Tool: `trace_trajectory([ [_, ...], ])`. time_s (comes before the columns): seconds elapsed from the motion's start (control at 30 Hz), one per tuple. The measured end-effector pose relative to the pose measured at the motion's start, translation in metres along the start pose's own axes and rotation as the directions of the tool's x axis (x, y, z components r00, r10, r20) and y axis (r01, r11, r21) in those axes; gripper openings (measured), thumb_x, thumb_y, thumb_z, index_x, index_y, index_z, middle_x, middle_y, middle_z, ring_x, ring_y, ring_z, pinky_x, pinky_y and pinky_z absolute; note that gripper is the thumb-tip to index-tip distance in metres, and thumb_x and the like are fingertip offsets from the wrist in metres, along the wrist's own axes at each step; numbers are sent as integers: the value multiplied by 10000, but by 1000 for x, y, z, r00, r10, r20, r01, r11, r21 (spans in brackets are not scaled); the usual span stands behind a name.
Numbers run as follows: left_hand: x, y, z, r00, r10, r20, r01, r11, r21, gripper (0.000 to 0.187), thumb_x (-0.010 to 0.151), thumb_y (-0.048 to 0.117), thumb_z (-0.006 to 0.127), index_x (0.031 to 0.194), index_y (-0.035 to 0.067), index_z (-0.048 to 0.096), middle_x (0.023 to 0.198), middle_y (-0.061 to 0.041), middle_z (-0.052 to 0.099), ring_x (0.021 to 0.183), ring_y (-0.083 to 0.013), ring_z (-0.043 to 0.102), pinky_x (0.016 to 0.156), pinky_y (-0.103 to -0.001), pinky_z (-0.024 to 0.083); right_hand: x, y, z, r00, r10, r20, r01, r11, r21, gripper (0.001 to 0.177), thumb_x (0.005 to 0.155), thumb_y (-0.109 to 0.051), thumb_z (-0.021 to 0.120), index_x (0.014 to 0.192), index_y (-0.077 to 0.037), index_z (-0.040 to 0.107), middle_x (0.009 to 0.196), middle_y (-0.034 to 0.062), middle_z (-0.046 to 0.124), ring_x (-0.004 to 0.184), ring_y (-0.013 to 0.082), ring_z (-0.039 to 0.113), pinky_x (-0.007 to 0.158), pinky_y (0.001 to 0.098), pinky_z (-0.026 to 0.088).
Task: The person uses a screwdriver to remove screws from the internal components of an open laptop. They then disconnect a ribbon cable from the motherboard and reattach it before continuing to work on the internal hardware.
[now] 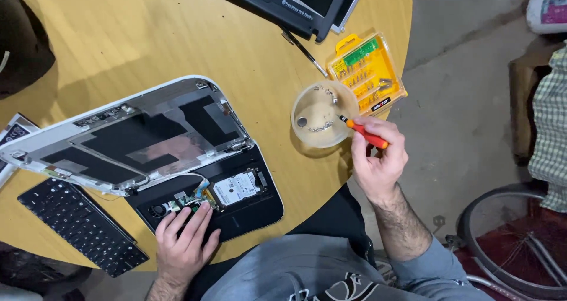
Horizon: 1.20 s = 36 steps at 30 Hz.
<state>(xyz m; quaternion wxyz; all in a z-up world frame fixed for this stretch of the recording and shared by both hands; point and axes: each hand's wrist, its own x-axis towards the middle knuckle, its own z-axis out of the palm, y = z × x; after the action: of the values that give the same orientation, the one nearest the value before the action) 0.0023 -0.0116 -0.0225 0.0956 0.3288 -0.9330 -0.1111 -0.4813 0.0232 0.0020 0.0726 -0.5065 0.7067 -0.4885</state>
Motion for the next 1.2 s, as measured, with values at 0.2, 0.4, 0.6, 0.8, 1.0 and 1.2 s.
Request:
trace_trajectory([
  [0.2, -3, -2, 4, 1000, 2, -15, -2, 1000, -17, 497, 1118, 419, 860, 1527, 136, 849, 1639, 24, 791, 1451, -304, 688, 1266, -560, 561, 6, 2, -3, 998, -59, 37, 62, 995, -82, 195, 1191, 91, 802, 1296, 23, 652, 1281, 299, 845, 1219, 419, 845, 1134, 514, 671],
  [0.4, -6, -3, 6, 1000, 2, -5, -2, 1000, -4, 520, 1099, 425, 886, 1528, 132, 853, 1636, 4, 796, 1439, -314, 715, 1241, -581, 593, 10, 3, 3, 997, -71, 37, 75, 991, -115, 200, 1171, 132, 824, 1283, 33, 691, 1290, 283, 857, 1223, 406, 860, 1136, 500, 690],
  [0.6, 3, -1, 0, 999, 13, -35, -13, 1000, -8, 469, 1150, 434, 819, 1514, 141, 859, 1630, 24, 795, 1423, -307, 701, 1258, -557, 566, 25, -4, 9, 995, -39, 87, 52, 987, -154, 135, 1192, 99, 825, 1266, 45, 726, 1304, 264, 855, 1205, 403, 854, 1151, 501, 671],
  [0.8, 4, -1, -1, 999, 12, -36, -13, 1000, -8, 460, 1135, 409, 848, 1509, 142, 862, 1629, 24, 797, 1402, -305, 722, 1237, -551, 586, 33, -4, 12, 992, -59, 111, 79, 980, -181, 123, 1187, 119, 819, 1260, 55, 742, 1297, 253, 852, 1203, 392, 847, 1150, 499, 684],
  [1.0, 2, -2, 1, 999, 7, -40, -7, 1000, -18, 454, 1143, 418, 835, 1517, 162, 855, 1629, 39, 798, 1422, -299, 714, 1265, -549, 555, 36, -6, 13, 989, -59, 133, 85, 976, -200, 126, 1182, 119, 838, 1252, 54, 755, 1291, 248, 862, 1198, 371, 854, 1127, 466, 692],
  [1.2, 2, -2, 0, 999, 14, -34, -15, 1000, -9, 456, 1132, 413, 850, 1504, 149, 866, 1623, 24, 803, 1412, -312, 718, 1225, -557, 597, 36, -5, 15, 989, -66, 135, 92, 976, -196, 125, 1183, 116, 840, 1252, 56, 755, 1283, 246, 863, 1188, 369, 864, 1104, 462, 707],
])
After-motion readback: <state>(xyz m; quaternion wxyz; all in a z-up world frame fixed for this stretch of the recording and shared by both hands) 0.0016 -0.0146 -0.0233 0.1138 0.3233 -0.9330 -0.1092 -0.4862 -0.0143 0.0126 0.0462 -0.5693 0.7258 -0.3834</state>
